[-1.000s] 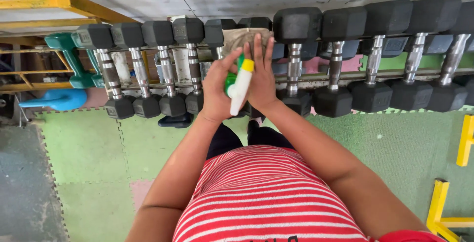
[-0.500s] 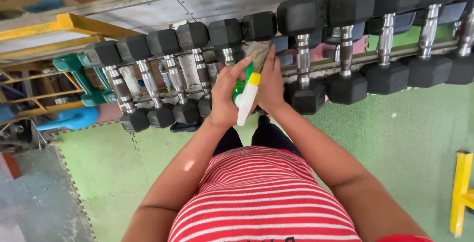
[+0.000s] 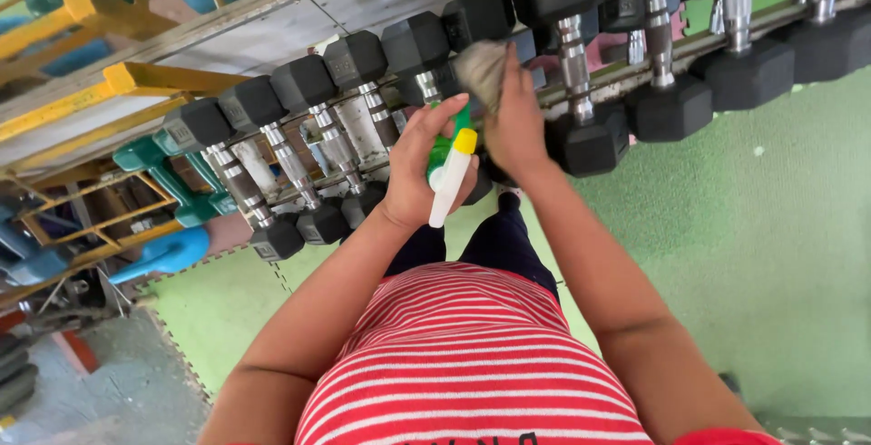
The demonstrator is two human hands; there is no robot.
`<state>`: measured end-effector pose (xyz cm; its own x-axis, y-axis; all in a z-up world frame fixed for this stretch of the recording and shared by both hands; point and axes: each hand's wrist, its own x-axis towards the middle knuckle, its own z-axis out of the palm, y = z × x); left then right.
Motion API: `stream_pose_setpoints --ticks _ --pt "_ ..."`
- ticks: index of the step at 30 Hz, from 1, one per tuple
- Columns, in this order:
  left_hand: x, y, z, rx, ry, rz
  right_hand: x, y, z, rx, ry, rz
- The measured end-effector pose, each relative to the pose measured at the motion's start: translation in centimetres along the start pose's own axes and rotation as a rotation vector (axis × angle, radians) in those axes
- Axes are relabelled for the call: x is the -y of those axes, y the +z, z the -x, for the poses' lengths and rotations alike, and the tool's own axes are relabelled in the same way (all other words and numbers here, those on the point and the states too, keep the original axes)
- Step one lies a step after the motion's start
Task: Cleaning and wiping down a rack of dumbbells in a gym using a spray bottle and a cloth.
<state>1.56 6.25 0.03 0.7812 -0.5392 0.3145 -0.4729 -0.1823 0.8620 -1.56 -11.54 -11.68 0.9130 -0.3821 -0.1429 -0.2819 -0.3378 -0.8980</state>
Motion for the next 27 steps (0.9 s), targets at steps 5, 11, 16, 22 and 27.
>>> stream_pose_setpoints --ticks 5,11,16,22,27 --pt "0.5 -0.5 -0.1 0.058 0.049 0.025 3.8 -1.0 6.1 -0.056 -0.163 0.72" --pt "0.5 -0.7 -0.4 0.116 0.064 0.01 3.7 -2.3 13.0 0.099 -0.213 0.871" --pt "0.9 -0.6 -0.9 0.165 0.116 0.019 1.0 -1.0 17.4 -0.114 -0.192 0.359" --pt "1.0 -0.7 -1.0 0.176 0.113 0.031 -3.7 1.7 18.4 -0.375 0.633 -1.355" --pt "1.1 -0.9 -1.0 0.176 0.118 0.04 -2.1 1.5 12.2 -0.367 0.615 -1.672"
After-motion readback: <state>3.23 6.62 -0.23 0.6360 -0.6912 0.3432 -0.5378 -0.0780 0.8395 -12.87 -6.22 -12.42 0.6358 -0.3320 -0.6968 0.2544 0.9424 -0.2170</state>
